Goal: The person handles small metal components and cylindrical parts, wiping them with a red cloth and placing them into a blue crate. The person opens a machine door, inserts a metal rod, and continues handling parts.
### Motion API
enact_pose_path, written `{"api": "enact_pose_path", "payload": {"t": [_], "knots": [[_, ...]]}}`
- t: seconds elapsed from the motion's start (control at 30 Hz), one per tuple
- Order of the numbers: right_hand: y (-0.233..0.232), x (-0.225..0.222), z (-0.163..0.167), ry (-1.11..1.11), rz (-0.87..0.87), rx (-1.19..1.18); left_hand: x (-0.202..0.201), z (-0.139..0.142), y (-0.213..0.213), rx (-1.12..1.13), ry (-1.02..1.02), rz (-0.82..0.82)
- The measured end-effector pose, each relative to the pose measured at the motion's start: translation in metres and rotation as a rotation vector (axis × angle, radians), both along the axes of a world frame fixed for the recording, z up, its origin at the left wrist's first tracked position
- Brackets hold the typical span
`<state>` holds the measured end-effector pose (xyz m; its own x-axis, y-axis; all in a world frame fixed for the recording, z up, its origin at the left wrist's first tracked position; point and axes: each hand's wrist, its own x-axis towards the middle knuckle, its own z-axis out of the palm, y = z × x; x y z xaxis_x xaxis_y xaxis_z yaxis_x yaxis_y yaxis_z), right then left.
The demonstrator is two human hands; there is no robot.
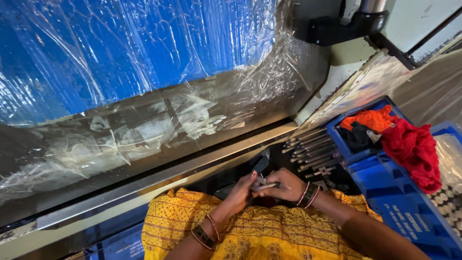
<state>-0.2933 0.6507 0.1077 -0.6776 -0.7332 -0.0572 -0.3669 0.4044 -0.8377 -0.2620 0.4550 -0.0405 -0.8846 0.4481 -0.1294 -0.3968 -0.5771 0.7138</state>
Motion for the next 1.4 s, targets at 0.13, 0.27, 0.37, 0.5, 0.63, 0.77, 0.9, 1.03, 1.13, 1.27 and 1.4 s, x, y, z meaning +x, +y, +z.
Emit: {"api": "enact_pose_path", "payload": {"t": [0.13, 0.27, 0.37, 0.5, 0.63, 0.77, 0.9, 1.03, 1.13, 1.27, 1.4], "knots": [[0.034, -0.024, 0.006, 0.216, -0.349, -0.149, -0.003, -0.001, -0.01, 0.001, -0.229, 0.091], [0.09, -0.058, 0.012, 0.14, -0.396, 0.437, 0.001, 0.01, -0.019, 0.399, -0.263, -0.001], [0.116, -0.054, -0.003, 0.252, -0.301, 0.878, 0.003, 0.015, -0.019, 0.454, -0.406, -0.062], [0.122, -0.042, -0.02, 0.056, -0.116, 1.266, 0.004, 0.01, -0.02, 0.467, -0.448, -0.052], [0.124, -0.035, -0.033, 0.247, 0.108, 1.309, 0.002, 0.003, -0.024, 0.425, -0.455, 0.005], [0.142, -0.035, -0.053, 0.326, 0.178, 1.205, 0.0, 0.006, -0.025, 0.302, -0.503, 0.038], [0.156, -0.038, -0.061, 0.341, 0.096, 1.071, 0.001, 0.014, -0.021, 0.304, -0.492, -0.005], [0.147, -0.043, -0.04, 0.164, -0.029, 0.932, 0.006, 0.024, -0.016, 0.295, -0.347, -0.081], [0.115, -0.039, -0.02, 0.085, -0.238, 0.529, 0.01, 0.029, -0.007, 0.021, -0.224, -0.136], [0.055, -0.027, -0.018, -0.188, -0.26, 0.138, 0.017, 0.021, 0.008, -0.281, 0.047, -0.203], [0.02, -0.017, -0.028, -0.353, -0.275, 0.009, 0.019, -0.003, 0.013, -0.267, 0.263, -0.088]]}}
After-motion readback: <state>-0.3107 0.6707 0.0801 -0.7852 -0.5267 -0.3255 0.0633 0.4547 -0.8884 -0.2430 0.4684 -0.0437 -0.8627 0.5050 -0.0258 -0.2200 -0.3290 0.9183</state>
